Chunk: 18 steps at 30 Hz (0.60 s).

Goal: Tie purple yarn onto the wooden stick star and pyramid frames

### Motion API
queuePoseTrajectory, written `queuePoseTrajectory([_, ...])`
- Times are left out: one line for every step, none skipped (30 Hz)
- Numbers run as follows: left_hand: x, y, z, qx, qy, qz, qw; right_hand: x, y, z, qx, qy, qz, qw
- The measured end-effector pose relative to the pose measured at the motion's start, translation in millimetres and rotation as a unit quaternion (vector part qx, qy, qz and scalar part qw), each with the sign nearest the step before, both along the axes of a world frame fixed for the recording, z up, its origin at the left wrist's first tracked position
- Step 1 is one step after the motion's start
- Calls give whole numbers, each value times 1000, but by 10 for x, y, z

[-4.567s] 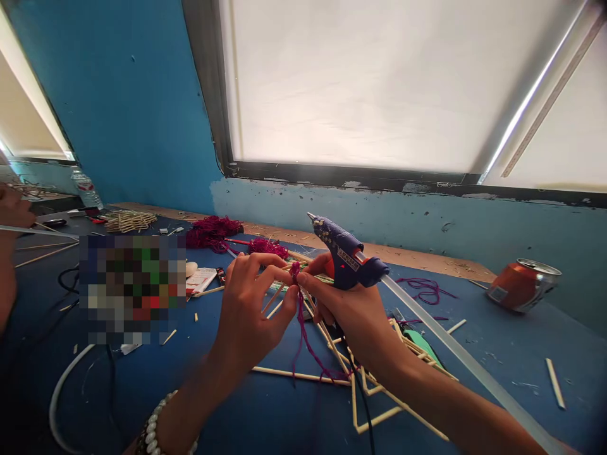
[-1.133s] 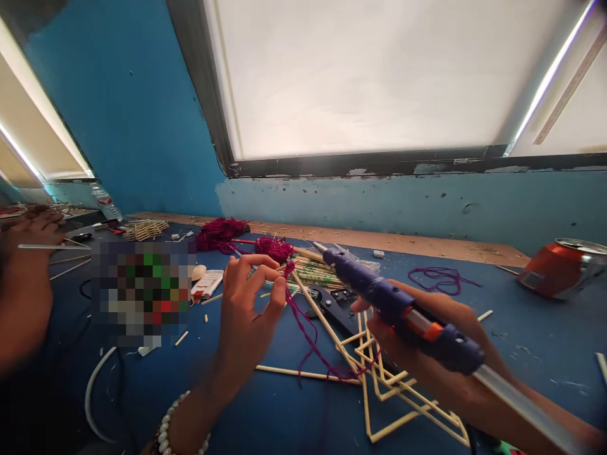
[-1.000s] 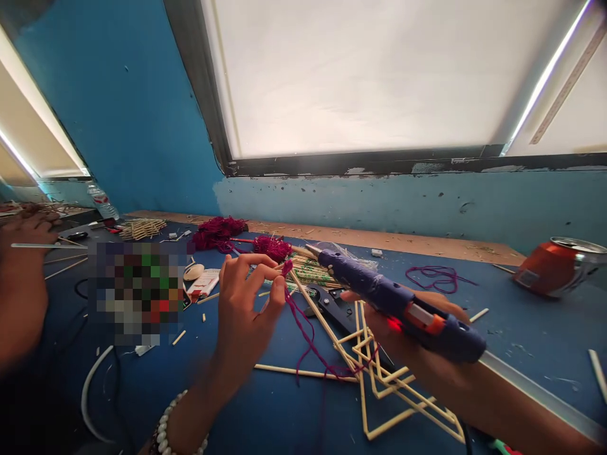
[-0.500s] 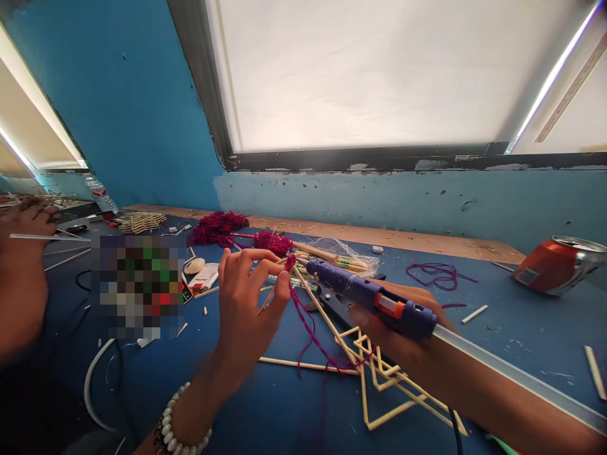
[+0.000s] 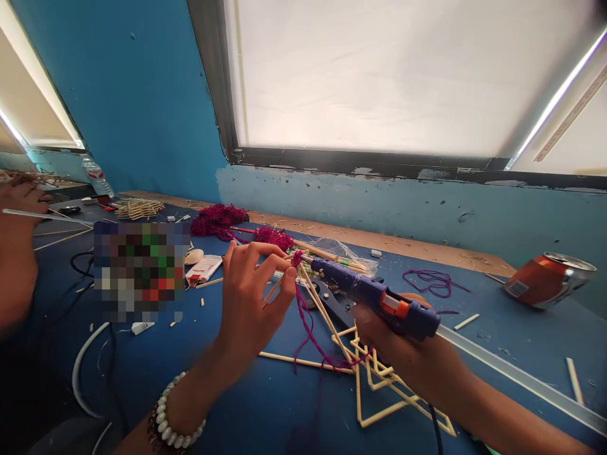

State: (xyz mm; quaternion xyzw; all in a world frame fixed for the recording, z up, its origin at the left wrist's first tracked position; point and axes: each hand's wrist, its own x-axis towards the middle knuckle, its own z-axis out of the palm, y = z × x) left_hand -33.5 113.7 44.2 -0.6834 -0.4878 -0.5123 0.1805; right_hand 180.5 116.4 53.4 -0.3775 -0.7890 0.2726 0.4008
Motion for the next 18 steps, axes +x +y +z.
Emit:
queuePoseTrajectory([-1, -1, -1, -1, -1, 0, 1000, 1, 1, -9, -8, -1, -1, 1000])
queuePoseTrajectory([-1, -1, -1, -2, -2, 0, 1000, 3, 2, -16, -14, -3, -1, 1000])
queuePoseTrajectory([-2, -2, -2, -3, -3, 0, 1000, 3, 1, -20, -18, -4, -1, 1000])
queuePoseTrajectory([-2, -2, -3, -4, -4, 0, 1000, 4, 1, -23, -20, -4, -1, 1000])
queuePoseTrajectory([-2, -2, -4, -5, -6, 0, 1000, 3, 0, -25, -21, -3, 0, 1000])
queuePoseTrajectory([-2, -2, -5, -5, -7, -1, 1000, 3, -1, -27, -20, -3, 1, 1000])
queuePoseTrajectory([-2, -3, -6, -5, -7, -2, 1000, 2, -2, -30, -19, -3, 1, 1000])
queuePoseTrajectory([-1, -3, -7, -4, -8, -3, 1000, 2, -3, -33, -17, -4, 0, 1000])
queuePoseTrajectory([-1, -3, -7, -5, -9, -3, 1000, 3, -3, -36, -15, -7, -1, 1000])
queuePoseTrajectory([-1, -4, -7, -6, -10, -2, 1000, 4, -4, -40, -11, -9, -4, 1000])
queuePoseTrajectory([0, -5, -6, -7, -10, -2, 1000, 6, -5, -43, -7, -12, -8, 1000])
queuePoseTrajectory([0, -5, -5, -7, -10, -2, 1000, 7, -7, -46, 0, -16, -10, 1000])
queuePoseTrajectory([0, -5, -4, -5, -10, -2, 1000, 8, -8, -48, 9, -19, -13, 1000])
queuePoseTrajectory([0, -4, -2, -4, -10, -2, 1000, 9, -10, -50, 21, -22, -16, 999])
queuePoseTrajectory([0, -3, -1, -3, -10, -1, 1000, 8, -11, -52, 35, -24, -16, 999])
queuePoseTrajectory([-1, -2, -1, -2, -9, -1, 1000, 7, -11, -55, 51, -25, -17, 998])
queuePoseTrajectory([0, 0, -1, -1, -8, -1, 1000, 6, -10, -59, 68, -26, -18, 997])
queuePoseTrajectory([0, 1, -1, -1, -7, -2, 1000, 4, -8, -64, 85, -27, -20, 996])
